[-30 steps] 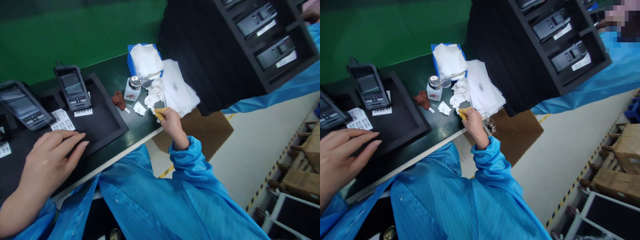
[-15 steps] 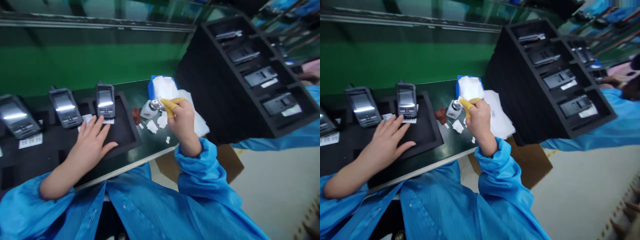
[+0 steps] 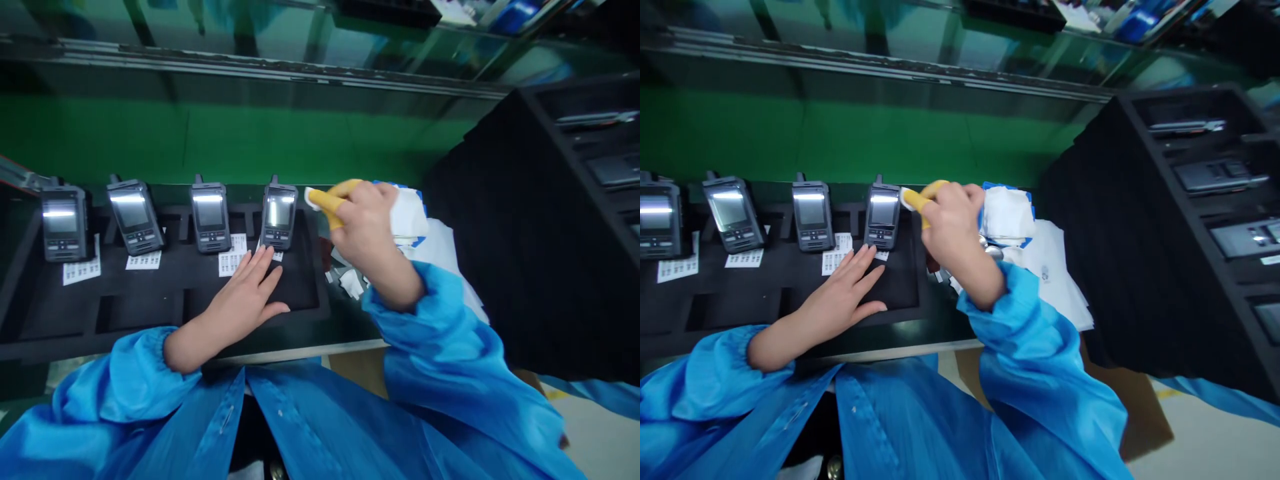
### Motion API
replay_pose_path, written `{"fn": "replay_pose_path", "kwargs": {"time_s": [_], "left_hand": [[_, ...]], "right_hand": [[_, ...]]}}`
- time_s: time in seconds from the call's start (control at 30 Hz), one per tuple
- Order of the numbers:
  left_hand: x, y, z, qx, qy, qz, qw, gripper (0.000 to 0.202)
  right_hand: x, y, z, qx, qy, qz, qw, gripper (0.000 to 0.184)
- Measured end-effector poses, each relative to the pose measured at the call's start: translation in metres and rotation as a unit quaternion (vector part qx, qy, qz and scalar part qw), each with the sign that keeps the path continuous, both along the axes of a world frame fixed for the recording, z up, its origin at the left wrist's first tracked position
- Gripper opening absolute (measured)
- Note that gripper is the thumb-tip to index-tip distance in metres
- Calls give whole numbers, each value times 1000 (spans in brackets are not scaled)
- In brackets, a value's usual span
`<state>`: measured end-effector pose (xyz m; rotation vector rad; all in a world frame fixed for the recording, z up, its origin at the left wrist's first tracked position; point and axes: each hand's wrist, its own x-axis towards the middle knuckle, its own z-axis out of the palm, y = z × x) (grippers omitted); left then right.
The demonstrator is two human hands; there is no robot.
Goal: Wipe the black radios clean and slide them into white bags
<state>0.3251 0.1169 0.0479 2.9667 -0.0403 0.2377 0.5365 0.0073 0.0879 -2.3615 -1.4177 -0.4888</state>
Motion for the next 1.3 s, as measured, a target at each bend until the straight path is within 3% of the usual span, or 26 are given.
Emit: {"fn": "replay_pose_path", "kwargs": {"time_s": [0.1,0.17,0.27,0.47,0.7,0.93,1.17,1.3], "left_hand": [[1,0,0,-4,-2,0,1000,59],[1,-1,1,-5,2,7,1000,57],[2,-3,0,-14,17,11,1000,58],[2,-5,-1,-29,15,35,999,55],[4,-5,3,-38,36,38,998,55],[3,-6,1,-56,35,34,997,54],[3,-6,3,-63,44,34,996,52],[3,-6,5,-54,52,34,997,53]], "right_hand": [[1,38,-9,-11,10,35,999,39],[2,49,-17,-20,10,40,999,40],[-4,42,-27,-35,-9,56,998,41],[-25,15,-31,-63,-79,181,978,34],[-10,59,-20,-93,-27,64,993,44],[-33,27,-22,-147,6,139,979,35],[-20,60,-19,-75,5,32,997,46],[-9,59,-23,-43,18,5,999,48]]}}
